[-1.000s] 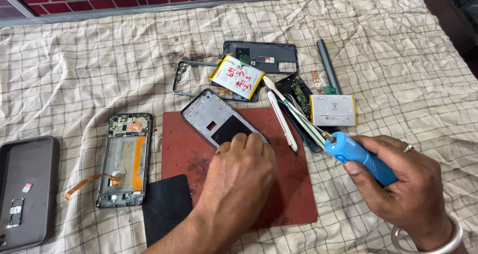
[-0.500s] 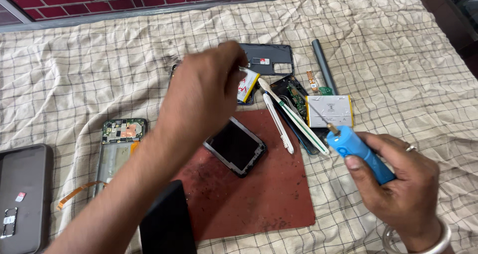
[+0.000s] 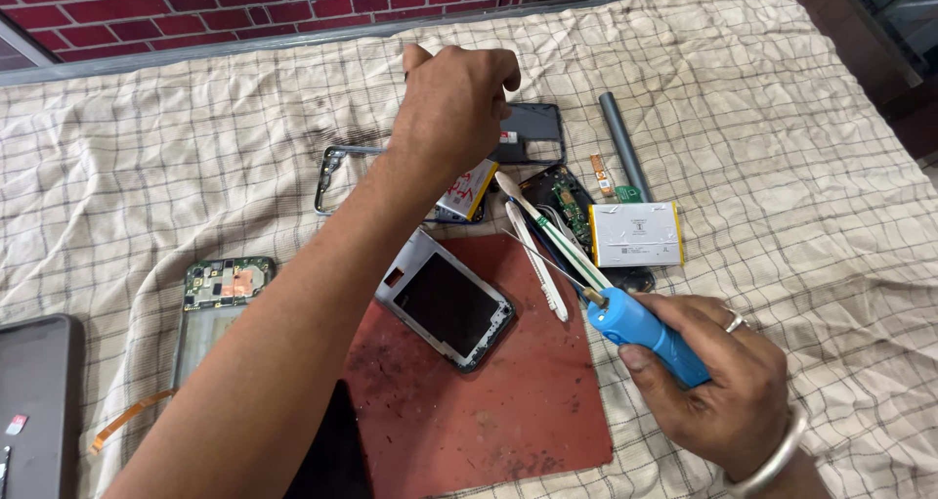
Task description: The person uses a blue soldering iron to heat the edges of a smartphone screen assembly and then scrapes away residue with a white plastic tool. They work on a red mat with other disassembled phone parts nearby.
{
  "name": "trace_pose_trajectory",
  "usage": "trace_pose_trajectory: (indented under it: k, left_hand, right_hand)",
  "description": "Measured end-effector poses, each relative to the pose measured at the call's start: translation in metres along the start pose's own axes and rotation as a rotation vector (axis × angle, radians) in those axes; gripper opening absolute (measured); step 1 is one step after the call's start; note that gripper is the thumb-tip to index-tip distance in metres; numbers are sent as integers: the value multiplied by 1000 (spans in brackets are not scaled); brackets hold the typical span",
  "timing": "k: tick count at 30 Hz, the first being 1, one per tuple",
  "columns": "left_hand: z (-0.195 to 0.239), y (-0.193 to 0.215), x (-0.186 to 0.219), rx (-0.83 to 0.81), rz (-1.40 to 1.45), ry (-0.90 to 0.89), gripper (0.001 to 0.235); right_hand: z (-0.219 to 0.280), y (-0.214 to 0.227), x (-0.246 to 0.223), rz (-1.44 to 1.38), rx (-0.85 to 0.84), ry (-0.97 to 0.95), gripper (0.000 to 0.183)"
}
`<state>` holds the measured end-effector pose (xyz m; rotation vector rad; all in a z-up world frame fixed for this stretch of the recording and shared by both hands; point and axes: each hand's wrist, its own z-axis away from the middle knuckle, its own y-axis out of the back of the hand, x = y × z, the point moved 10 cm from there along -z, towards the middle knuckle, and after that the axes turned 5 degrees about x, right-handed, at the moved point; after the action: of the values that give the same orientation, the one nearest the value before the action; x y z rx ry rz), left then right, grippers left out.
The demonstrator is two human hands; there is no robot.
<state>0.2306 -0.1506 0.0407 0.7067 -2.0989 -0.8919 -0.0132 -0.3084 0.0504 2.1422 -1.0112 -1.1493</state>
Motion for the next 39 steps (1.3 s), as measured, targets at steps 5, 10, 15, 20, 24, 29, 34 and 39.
trace_pose_trajectory:
  k: [5, 10, 15, 20, 24, 29, 34, 39]
  left_hand:
    - [-8, -22, -2, -36, -96, -20, 17]
    - [-7, -7, 2, -7, -103, -10, 24]
    - [16, 41, 7, 58, -48, -19, 19]
    - [78, 61, 13, -201, 135, -9, 28]
    - [136, 68, 41, -404, 261, -224, 61]
    - [165, 54, 30, -578, 78, -185, 92]
    - [152, 66, 38, -486, 87, -212, 82]
    - [139, 73, 36, -491, -39, -19, 81]
  right_hand:
    - [-1, 0, 1, 6, 14, -5, 39]
    - [0, 0, 4, 7, 14, -32, 38]
    - [1, 4, 5, -36, 34, -52, 37]
    - [2, 4, 4, -54, 3, -80, 35]
    - [2, -1, 0, -16, -68, -74, 34]
    - [1, -2, -6, -21, -105, -33, 33]
    - [3, 2, -1, 10, -77, -78, 34]
    - [4, 10, 11, 8, -14, -157, 33]
